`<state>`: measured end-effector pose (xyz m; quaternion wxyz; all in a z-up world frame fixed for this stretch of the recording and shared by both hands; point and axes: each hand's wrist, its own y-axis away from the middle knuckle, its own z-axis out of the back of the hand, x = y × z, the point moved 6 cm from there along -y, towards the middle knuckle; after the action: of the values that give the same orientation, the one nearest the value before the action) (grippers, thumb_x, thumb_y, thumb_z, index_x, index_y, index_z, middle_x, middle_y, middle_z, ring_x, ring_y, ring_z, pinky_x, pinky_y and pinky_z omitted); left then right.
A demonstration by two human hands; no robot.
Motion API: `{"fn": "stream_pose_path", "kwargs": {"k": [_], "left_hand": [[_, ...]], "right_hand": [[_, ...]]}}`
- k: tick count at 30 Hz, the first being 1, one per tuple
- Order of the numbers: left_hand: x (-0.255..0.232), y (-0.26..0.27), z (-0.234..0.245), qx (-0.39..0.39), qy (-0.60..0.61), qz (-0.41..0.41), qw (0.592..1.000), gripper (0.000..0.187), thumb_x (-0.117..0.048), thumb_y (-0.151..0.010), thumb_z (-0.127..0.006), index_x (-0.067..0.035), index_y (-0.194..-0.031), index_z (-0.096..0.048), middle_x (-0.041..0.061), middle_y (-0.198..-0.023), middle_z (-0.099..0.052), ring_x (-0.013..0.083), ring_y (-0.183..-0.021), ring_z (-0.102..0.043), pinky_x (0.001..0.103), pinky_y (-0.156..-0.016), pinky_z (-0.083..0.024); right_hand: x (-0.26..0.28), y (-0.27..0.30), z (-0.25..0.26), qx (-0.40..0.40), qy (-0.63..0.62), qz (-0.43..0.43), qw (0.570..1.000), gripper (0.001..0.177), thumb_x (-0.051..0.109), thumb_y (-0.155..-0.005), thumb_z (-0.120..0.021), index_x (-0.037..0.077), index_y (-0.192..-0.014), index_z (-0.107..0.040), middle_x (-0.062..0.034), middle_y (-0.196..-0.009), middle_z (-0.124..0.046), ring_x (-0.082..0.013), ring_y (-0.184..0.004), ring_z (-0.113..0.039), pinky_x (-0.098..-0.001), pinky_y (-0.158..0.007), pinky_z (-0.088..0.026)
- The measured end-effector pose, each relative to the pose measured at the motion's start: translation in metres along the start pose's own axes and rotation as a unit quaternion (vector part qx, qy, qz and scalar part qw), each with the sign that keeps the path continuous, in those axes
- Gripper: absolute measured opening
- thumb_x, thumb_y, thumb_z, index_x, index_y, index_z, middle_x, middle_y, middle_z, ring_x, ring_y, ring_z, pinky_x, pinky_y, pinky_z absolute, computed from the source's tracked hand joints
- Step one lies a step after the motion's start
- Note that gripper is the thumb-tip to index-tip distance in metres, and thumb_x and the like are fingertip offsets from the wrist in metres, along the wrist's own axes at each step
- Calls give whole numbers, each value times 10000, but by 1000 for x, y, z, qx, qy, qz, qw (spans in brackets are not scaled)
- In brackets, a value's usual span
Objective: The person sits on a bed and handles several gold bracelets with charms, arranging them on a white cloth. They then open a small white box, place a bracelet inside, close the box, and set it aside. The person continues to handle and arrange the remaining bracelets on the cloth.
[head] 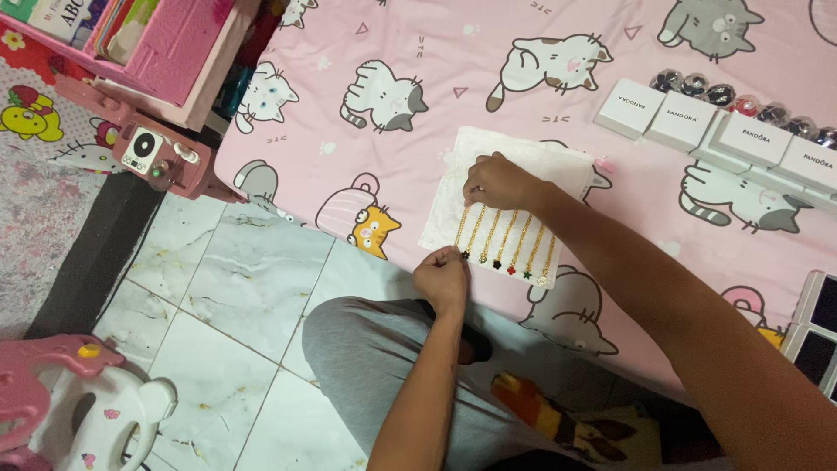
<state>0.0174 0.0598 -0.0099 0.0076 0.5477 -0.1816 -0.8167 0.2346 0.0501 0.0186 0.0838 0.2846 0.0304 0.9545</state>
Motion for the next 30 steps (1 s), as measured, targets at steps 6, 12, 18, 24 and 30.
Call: {"fn": "stream_pose_path", "kwargs": {"k": [6,12,18,24,30], "left_hand": [[3,0,1,-11,-19,15,1000,172,-128,-827,-780,26,-902,-794,76,-686,-734,129,-590,-644,273,-592,-528],[9,-8,-2,0,-22,-5,1000,173,-128,-804,-789,7,-911,-804,62,-676,-731,136,-594,-645,275,-600,-524],[16,-8,-2,-15,-1,-11,1000,154,-114,-803,-810,19,-865,-765,72,-697,-680,150,-597,-610,305,-575,-506],[12,-7,4,-10,-45,-25,999,182,-171,-824,-820,-5,-882,-771,50,-697,-704,133,-609,-638,285,-602,-525],[13,-3,5,-21,-21,-35,999,195,-167,-835,-813,15,-894,-776,55,-670,-694,129,-585,-611,287,-584,-513]], "right_hand": [[-4,1,-2,-16,-13,17,1000,114,271,-851,-767,172,-842,-822,23,-848,-719,-176,-994,-581,-382,-973,-390],[-6,0,-8,-21,17,-10,1000,117,294,-844,-783,182,-831,-815,30,-837,-708,-176,-984,-584,-381,-961,-397],[-4,3,-4,-55,-16,-7,998,112,274,-805,-812,164,-785,-811,31,-833,-704,-187,-989,-578,-398,-979,-389],[-3,4,0,-69,4,2,998,177,326,-780,-840,161,-833,-808,21,-866,-725,-194,-997,-600,-398,-964,-413],[-3,7,5,-72,-21,2,997,157,307,-761,-849,170,-836,-831,7,-865,-734,-195,-989,-625,-385,-934,-447]]}}
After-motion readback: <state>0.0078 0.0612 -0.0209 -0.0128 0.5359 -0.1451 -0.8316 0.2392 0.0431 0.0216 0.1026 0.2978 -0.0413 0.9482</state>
